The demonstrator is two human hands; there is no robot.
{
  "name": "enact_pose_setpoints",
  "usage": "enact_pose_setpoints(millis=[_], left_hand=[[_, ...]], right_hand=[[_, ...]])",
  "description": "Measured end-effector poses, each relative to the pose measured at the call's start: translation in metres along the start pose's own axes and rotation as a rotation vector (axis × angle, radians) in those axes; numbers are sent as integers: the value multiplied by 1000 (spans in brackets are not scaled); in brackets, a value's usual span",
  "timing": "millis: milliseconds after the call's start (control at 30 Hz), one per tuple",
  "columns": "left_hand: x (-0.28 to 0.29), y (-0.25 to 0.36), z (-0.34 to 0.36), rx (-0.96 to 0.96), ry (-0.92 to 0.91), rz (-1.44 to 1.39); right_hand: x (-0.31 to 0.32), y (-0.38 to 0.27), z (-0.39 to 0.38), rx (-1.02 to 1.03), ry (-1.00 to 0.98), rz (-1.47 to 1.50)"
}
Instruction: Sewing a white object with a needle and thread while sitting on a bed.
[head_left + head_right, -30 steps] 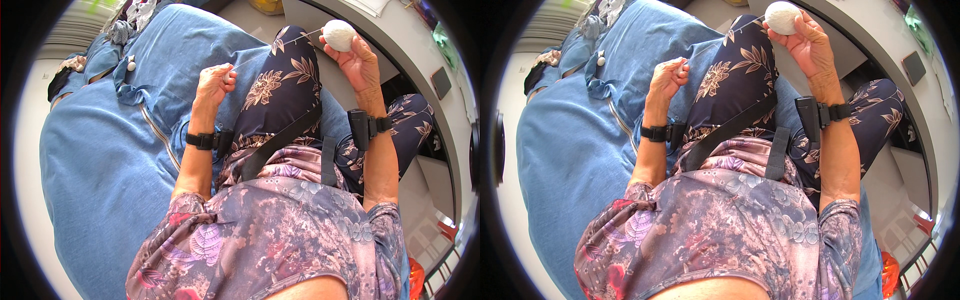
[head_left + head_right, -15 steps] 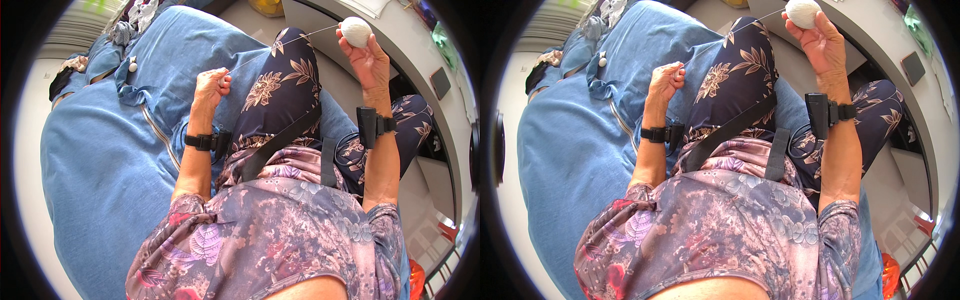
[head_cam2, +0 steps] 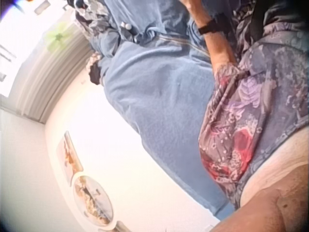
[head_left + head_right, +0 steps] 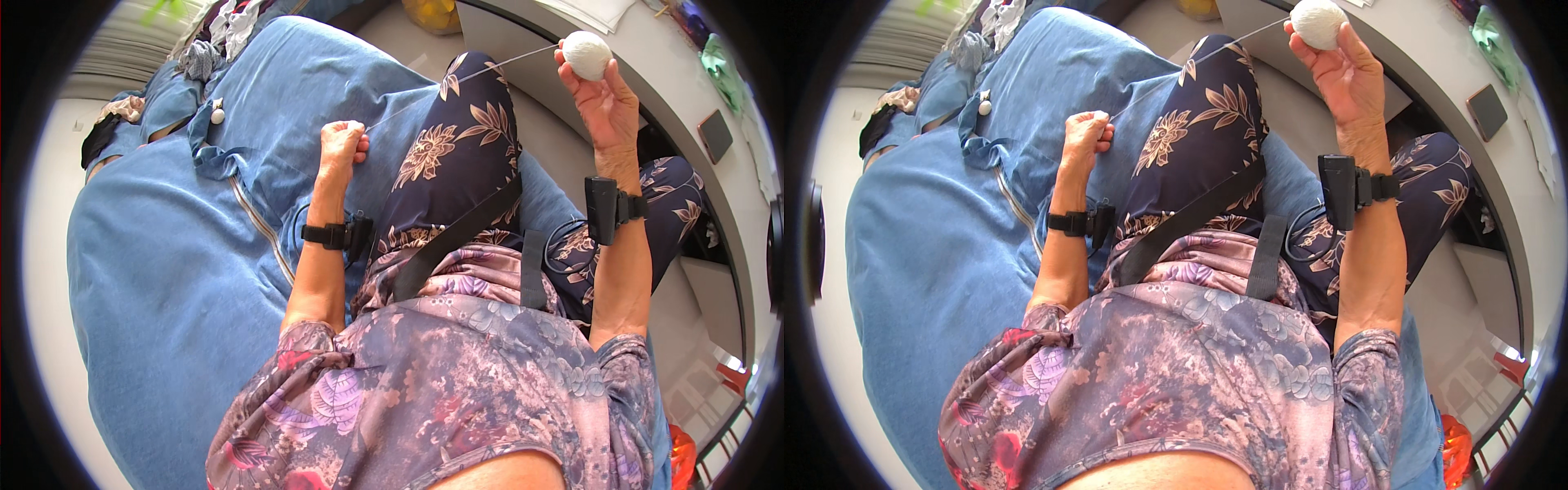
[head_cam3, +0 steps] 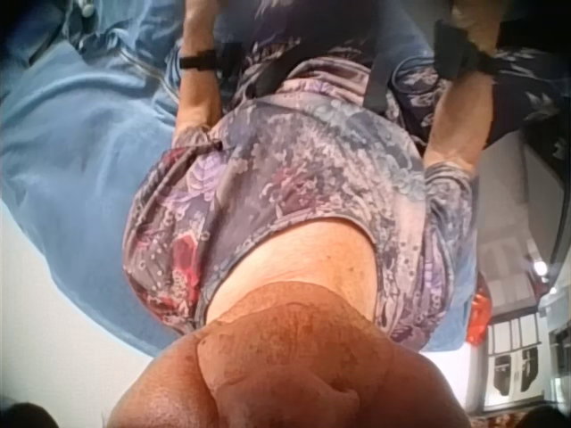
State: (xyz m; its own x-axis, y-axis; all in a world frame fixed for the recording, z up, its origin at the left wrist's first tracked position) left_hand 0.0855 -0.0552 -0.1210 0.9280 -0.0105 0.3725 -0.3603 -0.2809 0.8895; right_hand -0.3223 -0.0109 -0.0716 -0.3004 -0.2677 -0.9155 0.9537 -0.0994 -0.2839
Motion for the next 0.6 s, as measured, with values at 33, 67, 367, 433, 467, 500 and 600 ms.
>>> enact_pose_setpoints(millis=[33, 67, 367, 433, 467, 500, 600], left_hand=[[3, -4, 5, -13, 9, 132], [4, 5, 5, -88, 71, 430], [-43, 108, -45, -627, -54, 490], [-67, 129, -57, -701, -159, 422], [-77, 135, -63, -765, -252, 362], [-86, 139, -65, -829, -306, 366], [-117, 142, -76, -634, -580, 193]], right_hand=[[-3, 3, -1, 14, -6, -49], [-7, 5, -1, 28, -14, -100], [-34, 13, -8, 17, -71, -390], [-36, 14, -9, -43, -172, -273], [-38, 16, -8, -51, -181, -266], [-40, 17, -8, -49, -186, -271], [-43, 14, -11, -35, -178, -221]])
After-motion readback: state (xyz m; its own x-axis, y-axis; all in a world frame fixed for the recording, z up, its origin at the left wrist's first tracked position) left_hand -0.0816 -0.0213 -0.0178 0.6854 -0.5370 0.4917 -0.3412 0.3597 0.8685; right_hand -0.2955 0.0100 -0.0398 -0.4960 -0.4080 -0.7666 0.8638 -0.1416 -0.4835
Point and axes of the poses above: each hand's wrist, its own z-axis towards the middle knuckle, its own x-axis out of the back of the hand, y = z × x, the point moved 3 cm from there along z, towards the middle knuckle, and after that the axes turned 10 degrees about z, right-handed, at the moved point
